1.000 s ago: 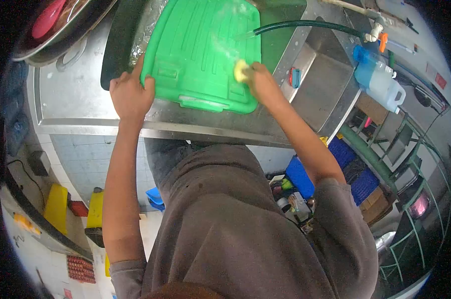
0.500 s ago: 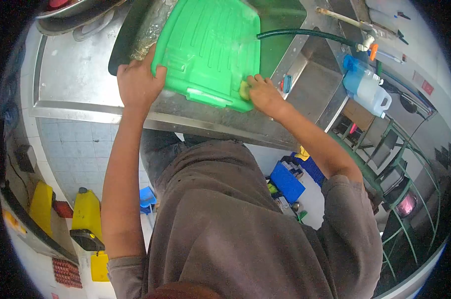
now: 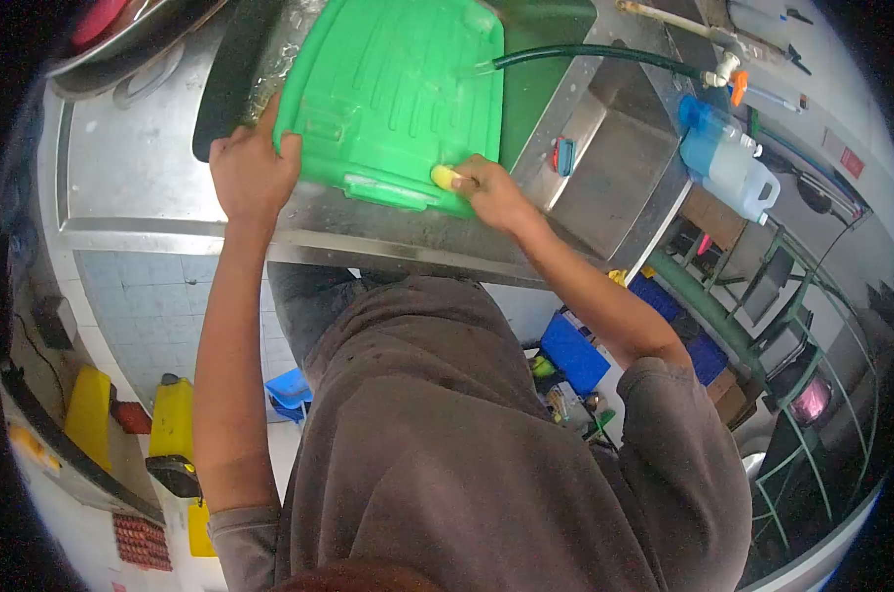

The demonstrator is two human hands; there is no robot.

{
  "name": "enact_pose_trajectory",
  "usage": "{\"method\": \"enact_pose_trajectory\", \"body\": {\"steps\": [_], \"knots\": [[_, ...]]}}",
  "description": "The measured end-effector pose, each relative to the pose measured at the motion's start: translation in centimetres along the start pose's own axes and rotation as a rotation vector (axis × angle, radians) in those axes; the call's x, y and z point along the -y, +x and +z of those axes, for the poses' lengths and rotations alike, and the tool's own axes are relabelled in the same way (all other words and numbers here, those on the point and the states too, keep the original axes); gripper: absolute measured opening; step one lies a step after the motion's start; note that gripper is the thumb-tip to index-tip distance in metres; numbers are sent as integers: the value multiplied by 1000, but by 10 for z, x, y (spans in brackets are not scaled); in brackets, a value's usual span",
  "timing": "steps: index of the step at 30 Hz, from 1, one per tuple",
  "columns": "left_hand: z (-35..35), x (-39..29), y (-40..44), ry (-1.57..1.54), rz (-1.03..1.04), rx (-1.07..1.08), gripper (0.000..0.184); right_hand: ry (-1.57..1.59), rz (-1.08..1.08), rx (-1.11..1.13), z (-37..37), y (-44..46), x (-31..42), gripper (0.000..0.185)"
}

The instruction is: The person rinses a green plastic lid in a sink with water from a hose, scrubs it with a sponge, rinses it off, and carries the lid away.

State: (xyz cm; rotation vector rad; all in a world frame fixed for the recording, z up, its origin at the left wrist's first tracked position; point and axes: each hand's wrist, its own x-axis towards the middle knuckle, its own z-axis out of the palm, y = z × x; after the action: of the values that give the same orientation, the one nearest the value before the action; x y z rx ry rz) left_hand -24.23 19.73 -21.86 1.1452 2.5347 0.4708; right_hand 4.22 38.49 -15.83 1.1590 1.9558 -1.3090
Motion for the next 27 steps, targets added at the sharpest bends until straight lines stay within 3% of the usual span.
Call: {"method": "enact_pose_trajectory", "body": {"steps": [1,4,7,13,19,22,27], "knots": [[1,1,0,12,7,8,57,56,-3,-41,3,-4,-5,16],[0,-1,0,13,6,5,57,-177,-295,-237,20,-11,-10,16],[-2,-1,-2,21,14,9,56,-302,-336,-294,20,7,-23,24],[4,4,-5,16,47,-23,56,-940,-456,-293,1,22,-12,29],[4,4,-3,5,68,-51,57,-1314,-389,158,-51,24,4,26],[1,1,-4,43,61,-22,57,-1268,-471,149,-49,29,-1,15],[3,4,-2,47,55,-8,58,-1001,-369,137,-37,10,-13,18]]}}
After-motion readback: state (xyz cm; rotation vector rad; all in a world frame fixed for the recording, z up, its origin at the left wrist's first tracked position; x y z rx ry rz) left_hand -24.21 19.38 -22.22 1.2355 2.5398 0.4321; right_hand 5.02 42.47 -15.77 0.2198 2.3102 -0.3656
